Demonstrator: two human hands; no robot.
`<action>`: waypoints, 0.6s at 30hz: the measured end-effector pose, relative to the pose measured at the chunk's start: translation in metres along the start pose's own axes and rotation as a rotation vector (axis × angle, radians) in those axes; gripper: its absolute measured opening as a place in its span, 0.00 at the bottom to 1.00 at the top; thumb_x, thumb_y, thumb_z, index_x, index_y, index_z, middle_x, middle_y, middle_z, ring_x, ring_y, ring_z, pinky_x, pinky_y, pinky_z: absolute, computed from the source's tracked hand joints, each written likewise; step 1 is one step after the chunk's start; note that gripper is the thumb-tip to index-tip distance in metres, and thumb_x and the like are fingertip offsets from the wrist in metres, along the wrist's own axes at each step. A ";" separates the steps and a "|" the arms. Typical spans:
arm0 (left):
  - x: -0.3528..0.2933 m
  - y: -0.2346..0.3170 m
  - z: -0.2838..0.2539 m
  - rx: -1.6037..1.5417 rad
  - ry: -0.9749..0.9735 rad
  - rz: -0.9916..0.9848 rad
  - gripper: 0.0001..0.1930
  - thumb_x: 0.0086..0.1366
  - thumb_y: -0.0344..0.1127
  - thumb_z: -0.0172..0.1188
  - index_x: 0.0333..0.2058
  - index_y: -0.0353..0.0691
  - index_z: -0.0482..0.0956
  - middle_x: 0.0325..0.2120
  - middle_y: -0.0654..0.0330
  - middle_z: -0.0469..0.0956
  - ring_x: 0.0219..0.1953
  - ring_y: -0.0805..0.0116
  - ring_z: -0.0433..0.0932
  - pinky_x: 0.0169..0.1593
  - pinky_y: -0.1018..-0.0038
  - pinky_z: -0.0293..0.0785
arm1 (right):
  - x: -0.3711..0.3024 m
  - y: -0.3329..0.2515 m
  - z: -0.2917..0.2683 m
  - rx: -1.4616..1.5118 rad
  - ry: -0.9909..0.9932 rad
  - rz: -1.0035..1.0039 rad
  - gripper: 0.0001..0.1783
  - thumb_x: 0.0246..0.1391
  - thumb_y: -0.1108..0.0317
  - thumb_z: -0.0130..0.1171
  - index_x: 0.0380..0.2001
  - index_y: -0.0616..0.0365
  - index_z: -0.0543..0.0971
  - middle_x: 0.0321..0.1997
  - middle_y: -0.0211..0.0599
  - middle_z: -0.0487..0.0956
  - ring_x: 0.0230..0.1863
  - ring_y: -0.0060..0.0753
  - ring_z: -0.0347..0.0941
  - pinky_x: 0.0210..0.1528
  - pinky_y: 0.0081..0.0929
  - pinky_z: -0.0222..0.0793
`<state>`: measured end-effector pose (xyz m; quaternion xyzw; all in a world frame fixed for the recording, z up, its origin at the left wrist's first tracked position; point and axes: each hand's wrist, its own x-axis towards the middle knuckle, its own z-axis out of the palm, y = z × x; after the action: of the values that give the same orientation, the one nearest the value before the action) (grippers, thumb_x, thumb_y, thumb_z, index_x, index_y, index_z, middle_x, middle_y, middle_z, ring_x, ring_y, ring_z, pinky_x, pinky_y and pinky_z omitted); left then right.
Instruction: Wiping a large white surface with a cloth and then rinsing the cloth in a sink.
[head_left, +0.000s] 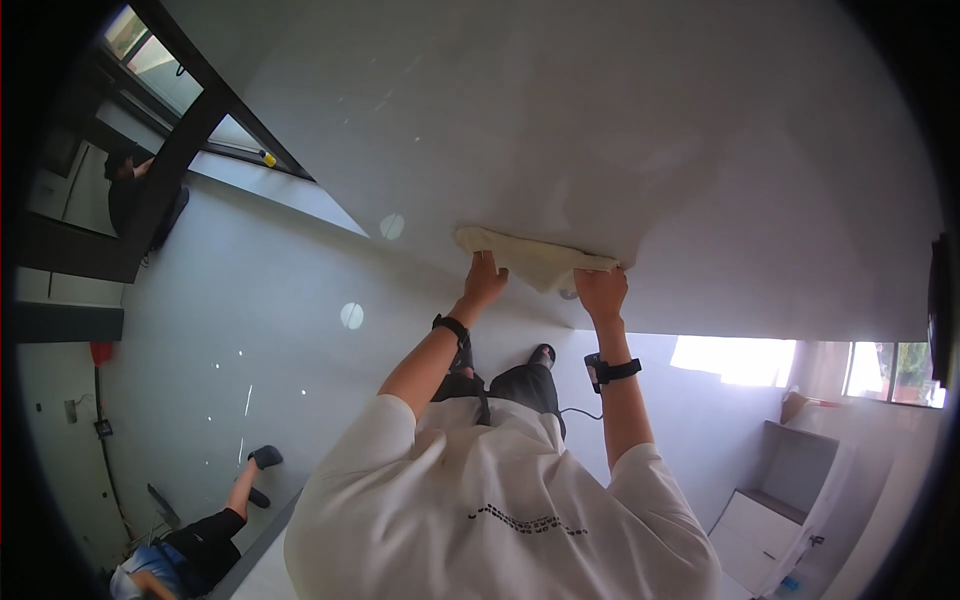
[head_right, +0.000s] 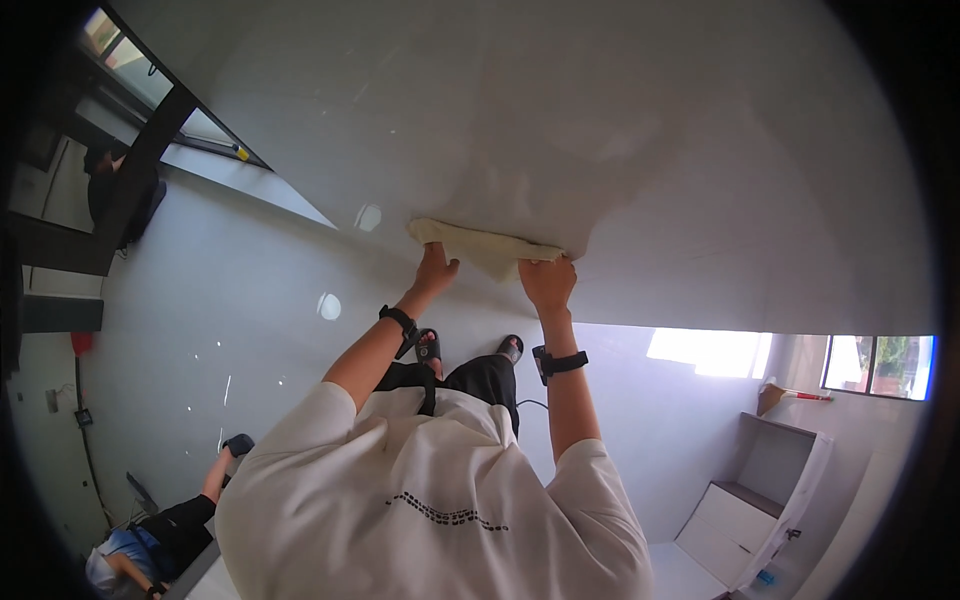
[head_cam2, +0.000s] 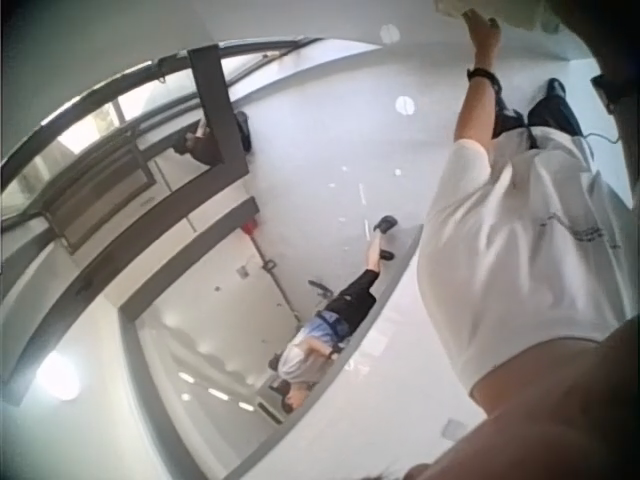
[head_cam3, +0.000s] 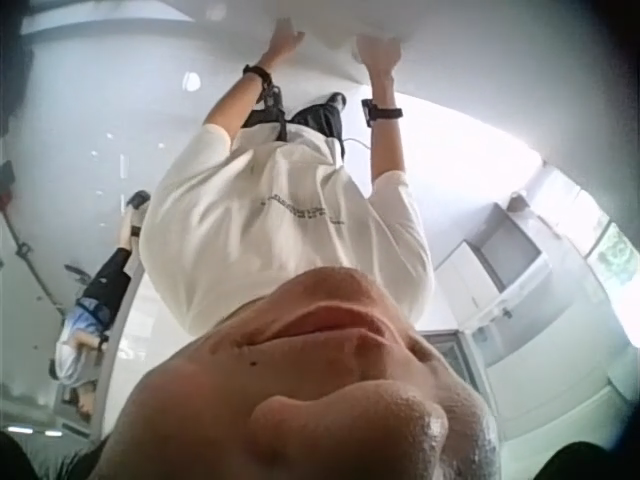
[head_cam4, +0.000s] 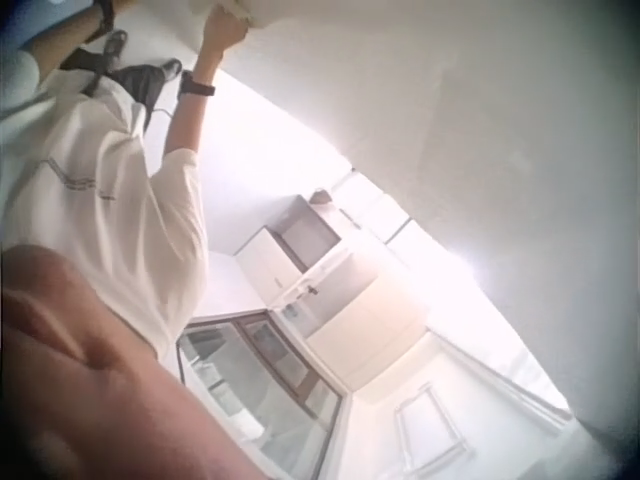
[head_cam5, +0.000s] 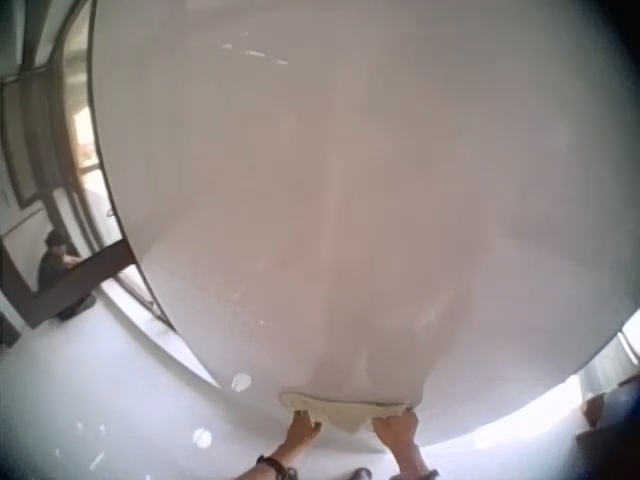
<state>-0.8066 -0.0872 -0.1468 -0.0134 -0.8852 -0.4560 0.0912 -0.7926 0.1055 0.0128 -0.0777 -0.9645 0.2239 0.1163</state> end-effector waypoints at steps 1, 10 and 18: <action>0.002 0.006 0.006 -0.004 -0.013 -0.011 0.29 0.53 0.31 0.57 0.52 0.23 0.60 0.50 0.33 0.63 0.53 0.35 0.64 0.56 0.53 0.63 | -0.008 0.010 0.009 -0.024 -0.067 0.058 0.16 0.47 0.57 0.54 0.32 0.57 0.79 0.35 0.49 0.80 0.39 0.58 0.75 0.39 0.50 0.72; 0.010 -0.001 0.028 -0.436 -0.163 -0.619 0.28 0.55 0.31 0.54 0.52 0.21 0.57 0.49 0.31 0.63 0.54 0.36 0.63 0.58 0.55 0.59 | -0.021 0.064 0.059 0.321 -0.196 0.301 0.28 0.55 0.45 0.48 0.34 0.61 0.82 0.36 0.52 0.81 0.46 0.51 0.75 0.52 0.36 0.66; 0.030 0.148 -0.052 -0.312 0.169 0.255 0.17 0.54 0.22 0.51 0.45 0.32 0.70 0.46 0.44 0.69 0.52 0.42 0.64 0.55 0.53 0.59 | -0.016 0.058 -0.031 0.343 0.067 0.138 0.23 0.53 0.55 0.58 0.32 0.70 0.80 0.32 0.52 0.81 0.38 0.45 0.77 0.46 0.33 0.68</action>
<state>-0.8123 -0.0443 0.0072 -0.1010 -0.7842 -0.5719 0.2187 -0.7635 0.1666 0.0108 -0.1299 -0.9002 0.3898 0.1441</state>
